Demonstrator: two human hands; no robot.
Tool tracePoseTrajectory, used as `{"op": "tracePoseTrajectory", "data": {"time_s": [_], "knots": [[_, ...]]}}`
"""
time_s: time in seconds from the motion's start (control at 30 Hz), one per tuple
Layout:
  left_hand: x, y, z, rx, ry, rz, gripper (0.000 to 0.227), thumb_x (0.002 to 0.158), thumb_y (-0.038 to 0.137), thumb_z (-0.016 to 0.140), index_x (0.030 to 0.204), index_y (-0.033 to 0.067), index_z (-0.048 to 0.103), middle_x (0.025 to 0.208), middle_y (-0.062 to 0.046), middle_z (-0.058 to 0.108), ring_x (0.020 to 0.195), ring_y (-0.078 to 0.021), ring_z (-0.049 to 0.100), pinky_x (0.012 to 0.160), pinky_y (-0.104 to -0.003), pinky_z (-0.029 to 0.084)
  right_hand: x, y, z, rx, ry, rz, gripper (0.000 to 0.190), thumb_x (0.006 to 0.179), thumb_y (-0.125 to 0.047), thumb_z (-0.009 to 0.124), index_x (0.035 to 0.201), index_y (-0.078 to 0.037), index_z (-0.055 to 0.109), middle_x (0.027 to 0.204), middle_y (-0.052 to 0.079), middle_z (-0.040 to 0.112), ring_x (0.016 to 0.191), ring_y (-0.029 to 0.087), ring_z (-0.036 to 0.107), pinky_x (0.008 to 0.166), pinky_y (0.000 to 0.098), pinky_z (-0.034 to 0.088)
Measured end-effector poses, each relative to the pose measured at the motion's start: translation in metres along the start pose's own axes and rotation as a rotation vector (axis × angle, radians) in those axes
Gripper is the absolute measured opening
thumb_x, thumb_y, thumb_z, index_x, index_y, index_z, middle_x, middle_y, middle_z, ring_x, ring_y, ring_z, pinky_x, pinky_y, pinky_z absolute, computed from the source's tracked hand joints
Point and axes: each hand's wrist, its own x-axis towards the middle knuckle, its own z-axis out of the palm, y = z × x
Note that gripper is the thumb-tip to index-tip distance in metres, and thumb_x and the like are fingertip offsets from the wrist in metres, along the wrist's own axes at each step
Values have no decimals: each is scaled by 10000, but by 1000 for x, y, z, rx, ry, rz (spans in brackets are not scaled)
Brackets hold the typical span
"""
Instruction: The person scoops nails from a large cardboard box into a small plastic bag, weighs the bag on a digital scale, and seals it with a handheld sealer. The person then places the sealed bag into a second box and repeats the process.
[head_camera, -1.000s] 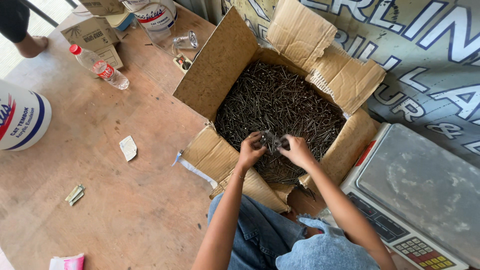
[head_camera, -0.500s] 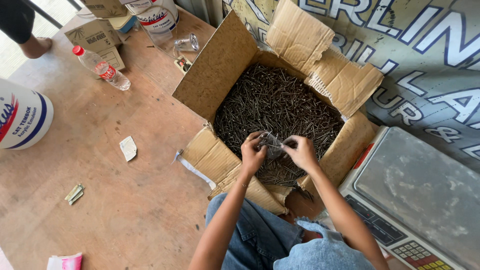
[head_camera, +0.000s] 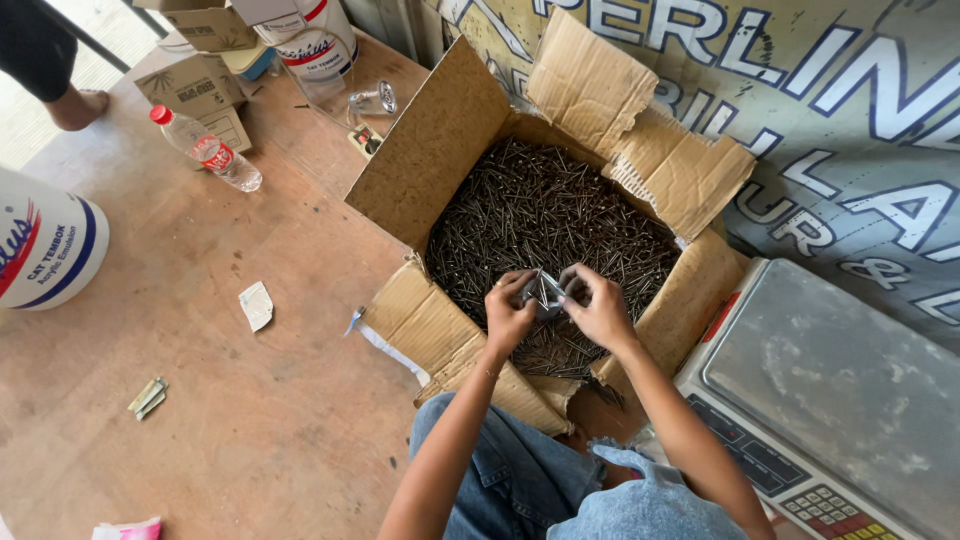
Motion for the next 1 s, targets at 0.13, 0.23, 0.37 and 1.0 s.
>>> {"op": "tracePoseTrajectory", "data": {"time_s": [0.13,0.23,0.37,1.0], "knots": [[6,-8,-5,47,-58,-19,405,604,-8,598,987,60,711,946,-149,671,911,-302,643,691,-312,521,3,21,9,-192,-2,-123,192,728,47,657,892,-49,635,782,144,649,692,274,664,597,342,561],[13,-8,-12,135,-182,-47,405,604,44,610,995,77,711,956,-143,672,939,-332,633,785,-372,508,-4,5,11,-375,-46,-93,279,782,32,588,1041,-63,627,926,170,628,874,322,644,741,390,544],[14,-7,-16,138,-260,-27,424,597,46,624,1012,70,703,974,-136,672,951,-331,634,804,-369,503,-19,-65,3,-653,-204,22,397,824,-25,489,1182,-149,610,1076,217,577,927,346,636,755,430,545],[8,-3,-24,151,-110,-18,220,777,145,681,994,133,713,973,-98,675,858,-293,649,708,-338,520,5,26,27,-417,-178,-172,337,695,-140,758,993,-20,655,996,253,573,932,394,622,816,456,527]]}}
